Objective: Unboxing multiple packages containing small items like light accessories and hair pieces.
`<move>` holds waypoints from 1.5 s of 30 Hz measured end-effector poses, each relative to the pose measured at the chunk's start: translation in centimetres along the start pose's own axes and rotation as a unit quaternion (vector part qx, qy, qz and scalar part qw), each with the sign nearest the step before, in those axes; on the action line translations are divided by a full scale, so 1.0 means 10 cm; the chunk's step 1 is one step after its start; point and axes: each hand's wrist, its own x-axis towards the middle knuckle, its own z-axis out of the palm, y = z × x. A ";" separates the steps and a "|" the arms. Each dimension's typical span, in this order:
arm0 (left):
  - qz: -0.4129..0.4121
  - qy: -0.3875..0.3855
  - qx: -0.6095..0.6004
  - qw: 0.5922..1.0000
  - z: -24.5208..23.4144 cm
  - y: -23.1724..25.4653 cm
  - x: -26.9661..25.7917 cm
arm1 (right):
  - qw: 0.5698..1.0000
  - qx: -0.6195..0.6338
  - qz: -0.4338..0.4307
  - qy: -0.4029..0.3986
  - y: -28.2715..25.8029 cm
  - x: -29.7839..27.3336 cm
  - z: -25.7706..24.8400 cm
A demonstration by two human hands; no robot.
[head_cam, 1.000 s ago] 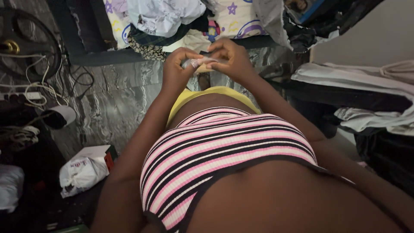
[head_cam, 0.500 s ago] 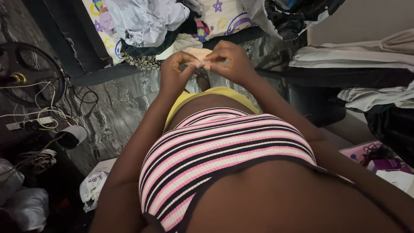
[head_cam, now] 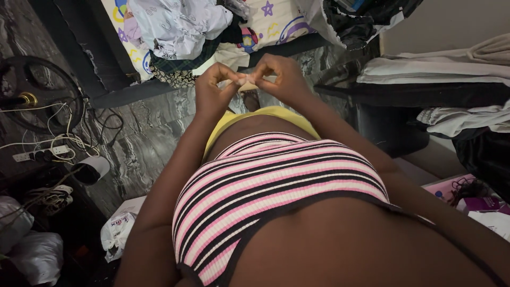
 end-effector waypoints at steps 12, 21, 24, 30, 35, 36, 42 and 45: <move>-0.039 0.005 -0.129 0.991 0.12 -0.09 0.04 | 0.993 0.079 -0.082 0.008 0.29 -0.05 -0.09; 0.031 0.047 -0.047 0.997 0.25 -0.10 -0.13 | 0.997 0.053 -0.056 -0.012 0.20 -0.16 -0.16; 0.035 0.041 -0.059 0.997 0.25 -0.17 -0.17 | 0.992 -0.022 -0.123 -0.016 0.18 -0.20 -0.17; 0.000 0.012 -0.027 1.000 0.22 0.10 -0.21 | 0.988 -0.054 -0.140 -0.025 0.34 -0.27 -0.12; -0.005 0.004 0.111 0.994 0.20 0.06 -0.30 | 0.990 -0.058 -0.128 -0.031 0.44 -0.28 -0.04; 0.006 0.006 0.141 0.990 0.21 0.05 -0.31 | 0.987 -0.071 -0.139 -0.024 0.45 -0.29 -0.03; 0.076 0.011 0.167 0.983 0.23 0.02 -0.34 | 0.982 -0.074 -0.165 -0.049 0.50 -0.25 -0.02; 0.086 0.017 0.158 0.984 0.22 0.02 -0.33 | 0.976 -0.095 -0.192 -0.027 0.47 -0.24 -0.02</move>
